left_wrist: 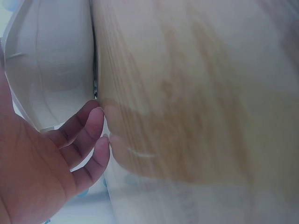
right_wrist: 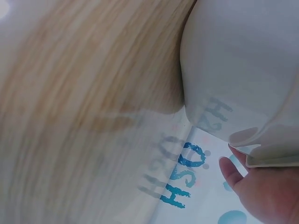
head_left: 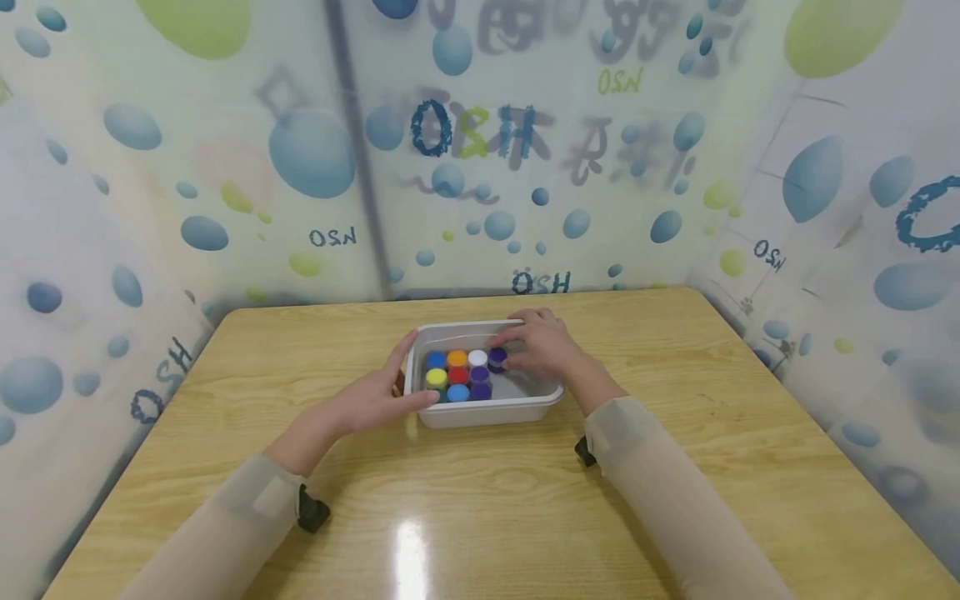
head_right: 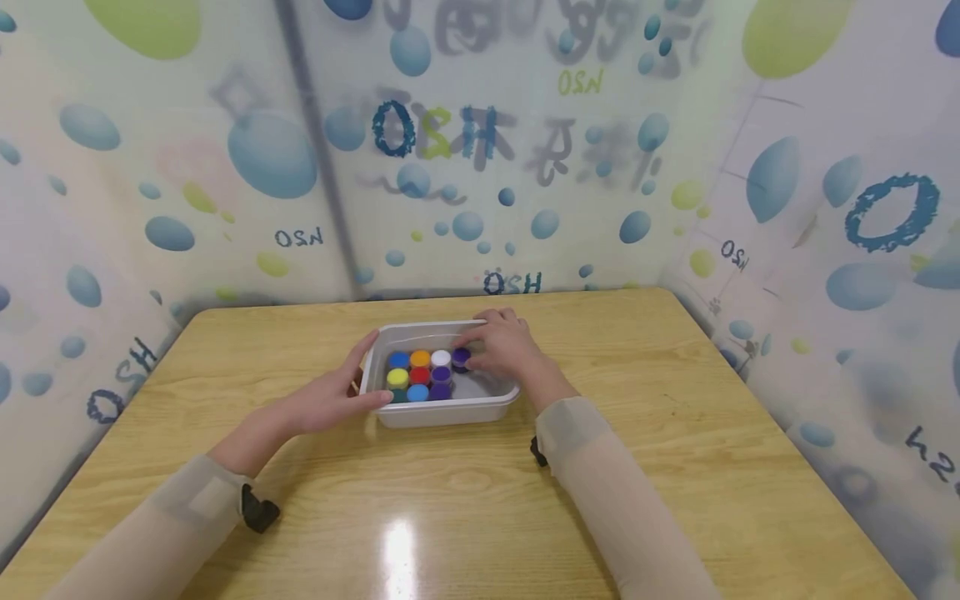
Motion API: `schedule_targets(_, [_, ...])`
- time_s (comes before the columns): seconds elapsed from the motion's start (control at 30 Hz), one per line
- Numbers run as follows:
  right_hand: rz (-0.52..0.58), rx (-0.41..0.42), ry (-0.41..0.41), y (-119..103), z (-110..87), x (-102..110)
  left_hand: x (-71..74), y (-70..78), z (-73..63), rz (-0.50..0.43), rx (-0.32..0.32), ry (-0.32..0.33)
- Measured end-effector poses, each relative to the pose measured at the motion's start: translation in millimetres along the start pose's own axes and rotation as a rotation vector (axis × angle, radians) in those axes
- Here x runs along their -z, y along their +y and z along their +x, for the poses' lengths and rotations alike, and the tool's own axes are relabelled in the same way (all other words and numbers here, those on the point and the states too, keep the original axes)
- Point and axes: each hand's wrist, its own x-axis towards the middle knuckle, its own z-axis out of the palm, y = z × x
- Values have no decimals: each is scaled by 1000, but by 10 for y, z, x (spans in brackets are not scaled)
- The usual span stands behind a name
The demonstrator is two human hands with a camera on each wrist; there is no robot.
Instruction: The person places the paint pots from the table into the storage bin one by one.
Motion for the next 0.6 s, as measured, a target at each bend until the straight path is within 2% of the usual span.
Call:
schedule_targets(0.2, [-1, -5, -22, -17, 13, 21, 10, -15, 4, -15, -6, -5])
schedule_targets(0.6, [84, 18, 6, 4, 5, 5, -14, 9, -35, -4, -3, 8])
